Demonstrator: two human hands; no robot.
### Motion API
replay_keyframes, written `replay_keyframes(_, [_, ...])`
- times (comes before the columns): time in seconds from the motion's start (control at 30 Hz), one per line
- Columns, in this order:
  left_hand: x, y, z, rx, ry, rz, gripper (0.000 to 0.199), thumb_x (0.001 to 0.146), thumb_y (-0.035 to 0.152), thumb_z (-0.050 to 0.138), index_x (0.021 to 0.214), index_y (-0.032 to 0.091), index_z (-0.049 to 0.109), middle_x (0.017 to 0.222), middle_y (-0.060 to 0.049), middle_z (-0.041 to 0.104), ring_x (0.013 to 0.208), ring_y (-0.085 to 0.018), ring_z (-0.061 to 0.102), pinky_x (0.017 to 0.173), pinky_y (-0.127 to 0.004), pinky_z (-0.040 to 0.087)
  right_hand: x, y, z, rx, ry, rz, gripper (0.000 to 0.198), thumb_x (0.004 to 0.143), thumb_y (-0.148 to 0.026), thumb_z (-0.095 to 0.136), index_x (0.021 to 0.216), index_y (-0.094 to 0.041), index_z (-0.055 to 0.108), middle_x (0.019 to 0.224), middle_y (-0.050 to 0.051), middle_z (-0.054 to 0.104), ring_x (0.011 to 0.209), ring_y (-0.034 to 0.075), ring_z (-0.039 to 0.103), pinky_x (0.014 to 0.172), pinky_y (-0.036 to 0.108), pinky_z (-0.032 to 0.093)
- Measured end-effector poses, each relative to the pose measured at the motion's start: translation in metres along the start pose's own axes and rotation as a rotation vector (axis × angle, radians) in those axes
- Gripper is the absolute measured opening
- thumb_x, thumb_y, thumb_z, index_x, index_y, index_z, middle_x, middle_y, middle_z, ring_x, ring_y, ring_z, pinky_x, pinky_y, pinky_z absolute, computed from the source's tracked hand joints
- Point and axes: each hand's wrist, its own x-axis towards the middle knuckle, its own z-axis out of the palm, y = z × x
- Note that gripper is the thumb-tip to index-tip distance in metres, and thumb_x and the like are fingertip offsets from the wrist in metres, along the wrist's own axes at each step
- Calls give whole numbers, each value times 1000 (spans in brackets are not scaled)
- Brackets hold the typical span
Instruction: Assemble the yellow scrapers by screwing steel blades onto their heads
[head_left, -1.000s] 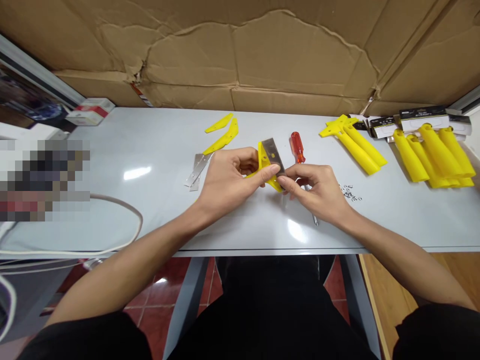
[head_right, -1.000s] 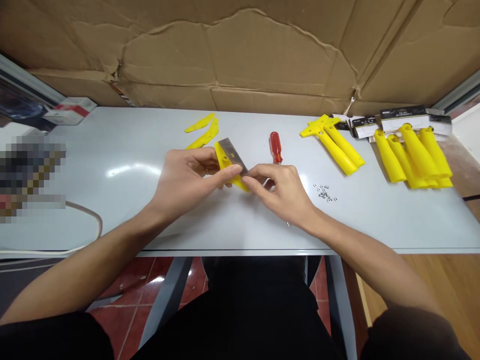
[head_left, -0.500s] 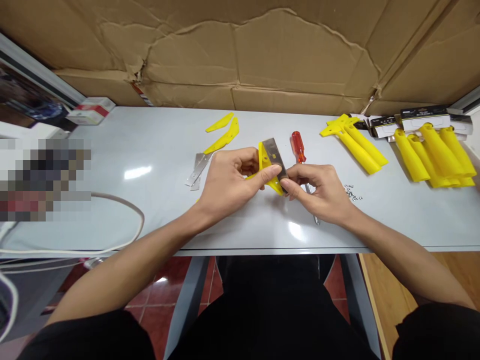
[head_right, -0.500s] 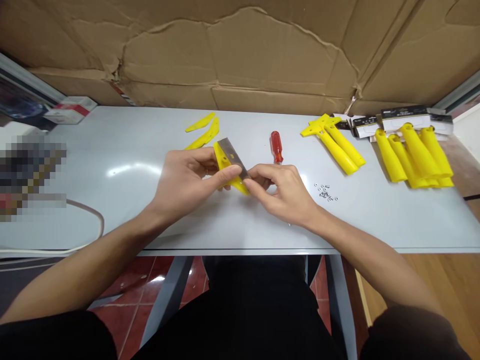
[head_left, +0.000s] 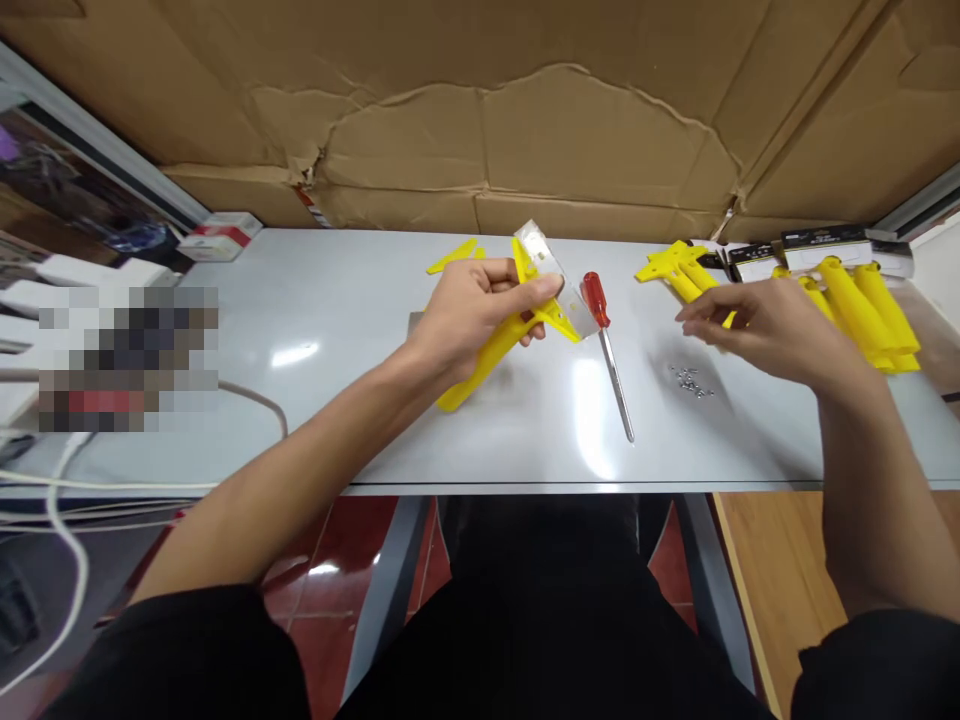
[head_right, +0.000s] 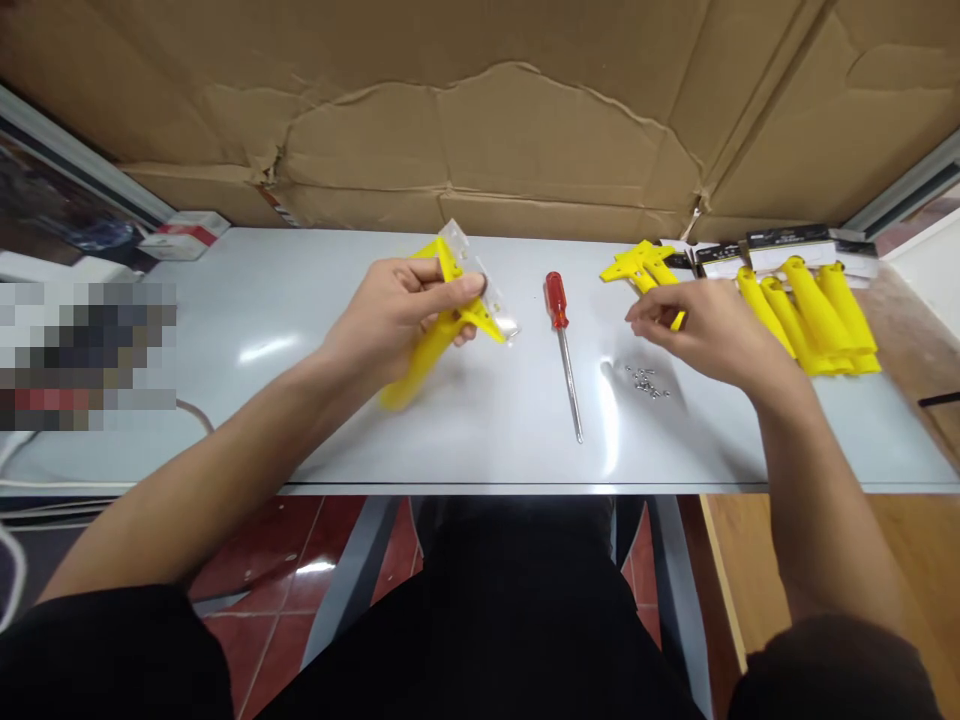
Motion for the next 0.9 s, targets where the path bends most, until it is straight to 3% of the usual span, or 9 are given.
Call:
replay_keyframes(0.1, [17,-1,3,-90,2,-49,38,79,40,102,78,15,74,82,-7,79,58,-9,66,53,-22,55,-13,20,2,-51,-91,-3,18,92,-34,82,99,-19,87,84,5,76,63,4,57,59,22,37])
replay_keyframes(0.27, [31,-13,-2,-186,20,-80,41,74,38,105,81,14,73,81,-6,78,63,-11,71,58,-21,59,-27,28,4,-108,-135,25,7,86,-25,84,92,-22,87,85,5,76,65,8,63,61,23,41])
replay_keyframes(0.4, [28,-20,-8,-225,38,-102,44,70,37,108,83,12,73,79,-5,76,61,-10,70,56,-21,58,-24,23,1,-120,-105,40,6,81,-18,85,87,-20,86,80,4,75,62,8,63,61,22,40])
replay_keyframes(0.5, [22,-9,-16,-193,25,-97,44,74,38,106,82,13,72,78,-3,75,61,-9,67,55,-23,56,-11,0,6,-125,-5,26,11,87,-17,77,94,-16,85,82,5,76,63,6,60,63,23,36])
replay_keyframes(0.6, [18,17,-36,-147,131,29,46,87,46,98,75,18,63,69,4,67,61,-4,58,55,-20,51,16,-41,35,-111,-9,-36,20,96,-27,68,104,-16,84,95,5,78,73,7,62,74,23,40])
replay_keyframes(0.7, [20,38,-61,-160,295,136,42,95,51,91,87,20,62,77,9,68,68,-1,52,59,-15,47,59,-86,86,-204,-133,-160,33,99,-16,55,120,-15,81,124,8,76,104,15,68,92,27,46])
replay_keyframes(0.8, [27,37,-75,-189,385,117,45,94,48,93,83,19,60,73,8,62,66,-1,50,58,-17,43,110,-115,136,-447,-228,-367,61,101,-3,34,151,-16,66,171,10,46,150,25,53,115,37,47])
replay_keyframes(0.87, [32,28,-75,-145,388,108,48,94,49,92,77,21,57,69,6,60,64,-4,52,58,-21,46,140,-123,158,-524,-245,-510,65,105,-5,28,164,-14,53,181,11,28,163,26,40,126,42,42])
replay_keyframes(0.9, [33,23,-73,-83,353,99,47,96,51,89,77,22,57,70,5,61,65,-5,54,60,-22,48,151,-124,166,-537,-239,-593,63,106,-6,26,163,-11,53,180,14,31,163,26,40,127,43,41])
